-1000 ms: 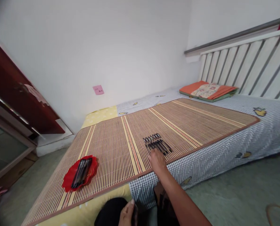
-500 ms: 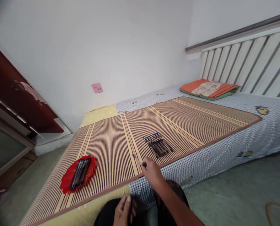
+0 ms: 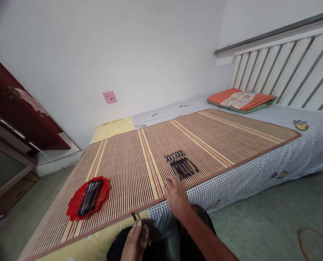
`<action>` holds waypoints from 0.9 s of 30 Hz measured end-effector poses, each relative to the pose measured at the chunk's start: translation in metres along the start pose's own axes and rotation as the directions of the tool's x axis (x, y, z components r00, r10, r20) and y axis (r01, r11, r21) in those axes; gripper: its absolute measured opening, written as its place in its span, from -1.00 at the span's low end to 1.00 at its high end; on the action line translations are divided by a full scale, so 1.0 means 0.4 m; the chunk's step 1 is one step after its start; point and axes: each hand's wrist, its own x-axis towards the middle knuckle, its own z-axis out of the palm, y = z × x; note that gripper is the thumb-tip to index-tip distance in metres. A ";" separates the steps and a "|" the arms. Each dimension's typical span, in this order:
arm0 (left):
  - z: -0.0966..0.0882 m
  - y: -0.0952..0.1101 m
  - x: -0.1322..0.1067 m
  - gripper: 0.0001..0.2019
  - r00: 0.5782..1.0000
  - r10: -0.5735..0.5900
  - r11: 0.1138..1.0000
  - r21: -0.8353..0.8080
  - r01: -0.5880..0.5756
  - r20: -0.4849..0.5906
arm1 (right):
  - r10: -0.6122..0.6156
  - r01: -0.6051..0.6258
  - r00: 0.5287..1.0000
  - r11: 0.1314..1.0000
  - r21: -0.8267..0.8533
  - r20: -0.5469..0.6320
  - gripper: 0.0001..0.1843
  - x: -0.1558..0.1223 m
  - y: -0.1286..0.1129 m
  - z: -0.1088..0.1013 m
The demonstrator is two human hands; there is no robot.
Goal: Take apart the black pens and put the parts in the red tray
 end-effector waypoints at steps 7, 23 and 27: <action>0.005 -0.031 0.014 -0.41 0.995 0.023 0.995 0.102 -0.014 -0.095 | 0.094 -0.116 0.993 0.907 -0.405 -0.074 -0.68 0.069 0.101 0.018; 0.022 -0.012 0.003 -0.38 0.999 0.011 0.984 0.176 -0.003 -0.046 | 0.145 -0.127 0.989 0.895 -0.428 0.010 -0.65 0.063 0.106 0.041; 0.017 -0.020 0.005 -0.41 0.998 0.038 0.982 0.188 -0.027 -0.053 | 0.046 -0.050 0.999 0.945 -0.324 -0.019 -0.65 0.060 0.096 0.032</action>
